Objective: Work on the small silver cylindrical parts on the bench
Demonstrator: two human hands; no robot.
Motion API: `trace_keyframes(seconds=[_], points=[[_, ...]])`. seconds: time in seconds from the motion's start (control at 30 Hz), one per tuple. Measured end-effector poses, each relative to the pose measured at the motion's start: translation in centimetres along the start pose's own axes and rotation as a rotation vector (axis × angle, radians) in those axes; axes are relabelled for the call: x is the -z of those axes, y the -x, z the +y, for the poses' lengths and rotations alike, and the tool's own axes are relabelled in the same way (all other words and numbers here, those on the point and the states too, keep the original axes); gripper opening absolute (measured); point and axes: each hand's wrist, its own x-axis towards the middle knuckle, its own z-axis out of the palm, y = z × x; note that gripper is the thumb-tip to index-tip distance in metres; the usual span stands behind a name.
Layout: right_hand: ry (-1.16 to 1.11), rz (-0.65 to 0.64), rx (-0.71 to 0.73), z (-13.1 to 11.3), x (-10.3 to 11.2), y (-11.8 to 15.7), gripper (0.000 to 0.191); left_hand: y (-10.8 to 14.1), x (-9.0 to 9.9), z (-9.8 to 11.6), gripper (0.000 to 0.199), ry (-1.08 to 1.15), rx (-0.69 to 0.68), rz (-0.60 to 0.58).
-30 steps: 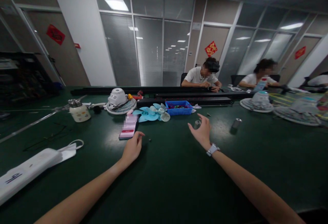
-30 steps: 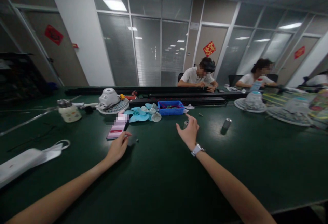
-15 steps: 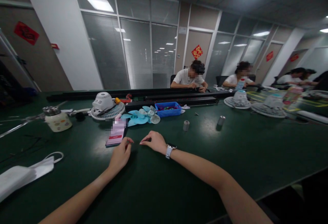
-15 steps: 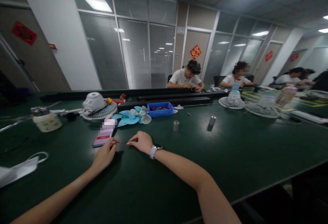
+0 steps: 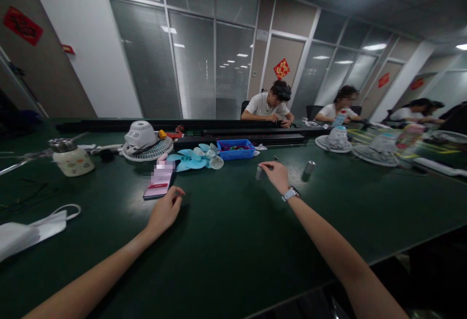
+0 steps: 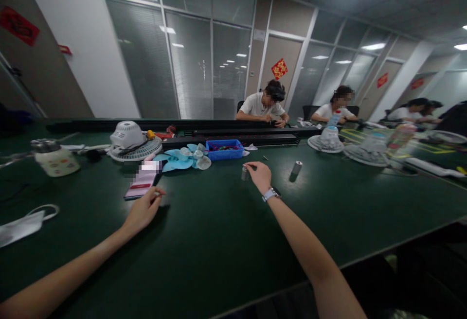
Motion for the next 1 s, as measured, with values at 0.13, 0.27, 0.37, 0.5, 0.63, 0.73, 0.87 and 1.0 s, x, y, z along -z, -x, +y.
trace_keyframes(seconds=[0.13, 0.27, 0.37, 0.5, 0.63, 0.73, 0.87, 1.0], points=[[0.014, -0.039, -0.047, -0.2, -0.6, -0.1, 0.023, 0.1, 0.3, 0.3, 0.024, -0.006, -0.005, -0.01], [0.028, -0.032, -0.079, -0.3, -0.7, -0.2, 0.027, 0.3, 0.4, 0.5, 0.023, -0.017, -0.002, -0.024], [0.056, -0.024, -0.076, -0.3, -0.8, -0.1, 0.028, 0.3, 0.4, 0.5, 0.024, -0.027, -0.015, -0.033], [0.051, -0.046, -0.059, -0.2, -0.9, 0.0, 0.028, 0.3, 0.3, 0.5, 0.024, -0.033, -0.014, -0.044], [0.066, -0.083, -0.054, 0.0, -0.7, 0.2, 0.031, 0.4, 0.4, 0.6, 0.024, -0.039, -0.019, -0.048], [-0.012, -0.117, -0.053, 0.4, -0.8, 0.7, 0.036, 0.4, 0.4, 0.6, 0.024, -0.036, -0.008, -0.046], [-0.159, -0.147, -0.123, 1.3, -1.7, 1.1, 0.058, 0.4, 0.5, 0.6, 0.026, -0.046, -0.005, -0.045], [-0.255, -0.196, -0.164, 1.8, -2.2, 1.2, 0.04, 0.4, 0.4, 0.4, 0.027, -0.044, -0.021, -0.043]])
